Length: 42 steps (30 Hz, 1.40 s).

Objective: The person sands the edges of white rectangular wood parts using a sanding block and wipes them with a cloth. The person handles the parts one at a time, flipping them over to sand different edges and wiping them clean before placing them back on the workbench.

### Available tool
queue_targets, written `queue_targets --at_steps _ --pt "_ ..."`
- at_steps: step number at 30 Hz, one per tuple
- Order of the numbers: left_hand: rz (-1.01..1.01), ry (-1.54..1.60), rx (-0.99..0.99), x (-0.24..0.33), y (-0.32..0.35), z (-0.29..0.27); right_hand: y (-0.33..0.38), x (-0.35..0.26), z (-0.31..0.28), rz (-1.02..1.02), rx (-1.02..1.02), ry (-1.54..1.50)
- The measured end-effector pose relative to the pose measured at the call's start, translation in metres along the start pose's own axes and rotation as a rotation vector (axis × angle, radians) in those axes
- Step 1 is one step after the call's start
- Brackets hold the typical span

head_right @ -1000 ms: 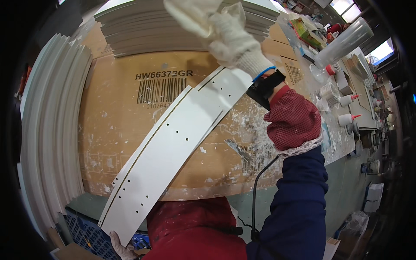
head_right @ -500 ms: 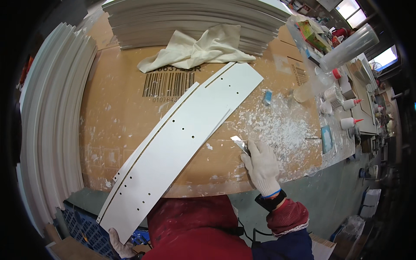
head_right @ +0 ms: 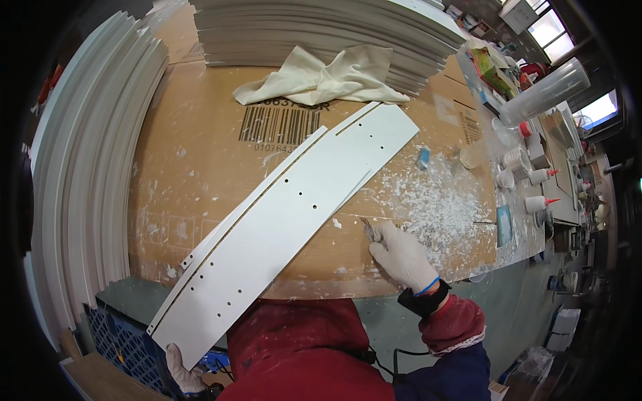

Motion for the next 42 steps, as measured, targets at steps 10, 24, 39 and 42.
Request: queue_targets --at_steps 10,24,39,42 --pt "-0.048 -0.132 0.132 0.019 0.018 0.013 -0.044 -0.151 0.039 -0.732 -0.100 0.241" --pt "-0.051 -0.075 0.154 -0.012 -0.009 -0.019 -0.158 -0.074 -0.034 -0.342 0.340 0.232" --pt "-0.007 -0.089 0.194 0.008 0.011 0.005 -0.126 -0.100 0.005 -0.572 0.244 0.286" --pt "0.002 -0.015 0.093 0.001 -0.004 -0.001 -0.165 -0.057 -0.052 -0.205 0.314 0.288"
Point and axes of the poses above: each hand's wrist, its own y-axis away from the middle knuckle, its own z-axis out of the palm, x = y × z, the point moved 5 cm from there along -y, towards the middle knuckle, and after that the axes turned 2 degrees about -x, right-handed, at the moved point
